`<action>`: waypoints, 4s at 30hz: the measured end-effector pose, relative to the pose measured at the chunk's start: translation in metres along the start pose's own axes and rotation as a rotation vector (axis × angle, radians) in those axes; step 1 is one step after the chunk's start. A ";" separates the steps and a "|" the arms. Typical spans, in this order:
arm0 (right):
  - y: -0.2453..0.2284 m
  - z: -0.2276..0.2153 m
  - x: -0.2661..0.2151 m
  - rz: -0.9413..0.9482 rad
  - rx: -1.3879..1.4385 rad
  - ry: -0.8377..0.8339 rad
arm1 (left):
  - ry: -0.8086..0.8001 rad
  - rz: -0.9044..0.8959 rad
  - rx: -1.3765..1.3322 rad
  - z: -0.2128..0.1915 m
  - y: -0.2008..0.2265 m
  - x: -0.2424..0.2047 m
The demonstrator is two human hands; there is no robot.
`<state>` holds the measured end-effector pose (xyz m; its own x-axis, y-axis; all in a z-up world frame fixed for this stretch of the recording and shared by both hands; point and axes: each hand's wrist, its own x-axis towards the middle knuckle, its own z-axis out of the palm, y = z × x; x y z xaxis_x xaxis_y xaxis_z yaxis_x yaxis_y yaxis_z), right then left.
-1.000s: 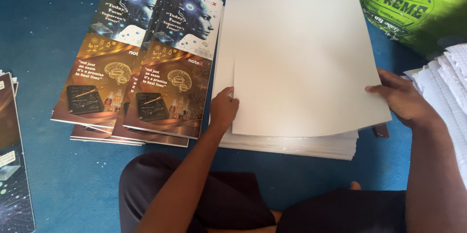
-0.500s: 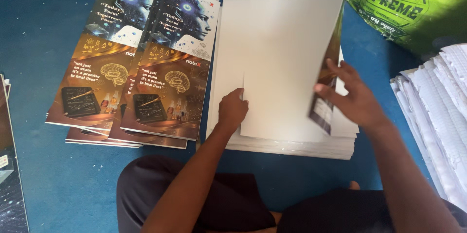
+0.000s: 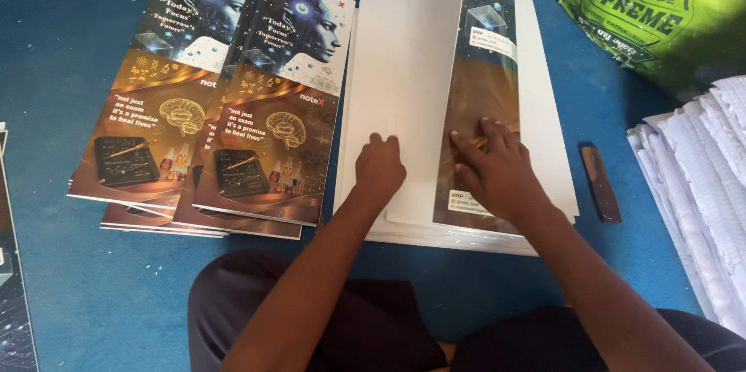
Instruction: The person inserts printed covers into blank book blocks, folds the covers over the pages, and presses the spine to secure the binding. The person repeats this process for multiple book units.
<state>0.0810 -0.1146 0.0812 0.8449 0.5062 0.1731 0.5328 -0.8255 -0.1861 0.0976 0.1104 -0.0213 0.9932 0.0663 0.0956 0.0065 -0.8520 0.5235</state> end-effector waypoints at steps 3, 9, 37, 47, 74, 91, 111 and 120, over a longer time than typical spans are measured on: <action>-0.004 0.009 0.006 -0.011 -0.082 -0.021 | 0.097 0.164 -0.109 0.012 -0.004 0.011; -0.015 0.029 0.018 -0.059 -0.291 -0.082 | -0.109 -0.077 -0.484 0.018 0.000 0.048; 0.087 0.038 0.095 0.198 0.627 0.148 | -0.452 -0.093 -0.154 0.069 -0.031 0.128; 0.092 0.055 0.097 0.340 0.427 0.130 | -0.229 -0.439 -0.533 0.000 0.007 0.103; 0.098 0.067 0.112 0.364 0.616 0.088 | -0.141 -0.505 -0.271 0.002 0.015 0.112; 0.103 0.084 0.119 0.318 0.344 0.025 | 0.026 -0.443 -0.247 0.018 0.010 0.103; 0.096 0.084 0.123 0.362 0.251 -0.051 | 0.052 -0.454 -0.276 0.017 0.008 0.100; 0.095 0.084 0.123 0.348 0.236 -0.071 | 0.034 -0.452 -0.271 0.018 0.006 0.101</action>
<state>0.2395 -0.1099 0.0040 0.9731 0.2305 -0.0046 0.2050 -0.8745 -0.4396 0.1999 0.1024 -0.0234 0.8938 0.4169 -0.1655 0.3988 -0.5697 0.7186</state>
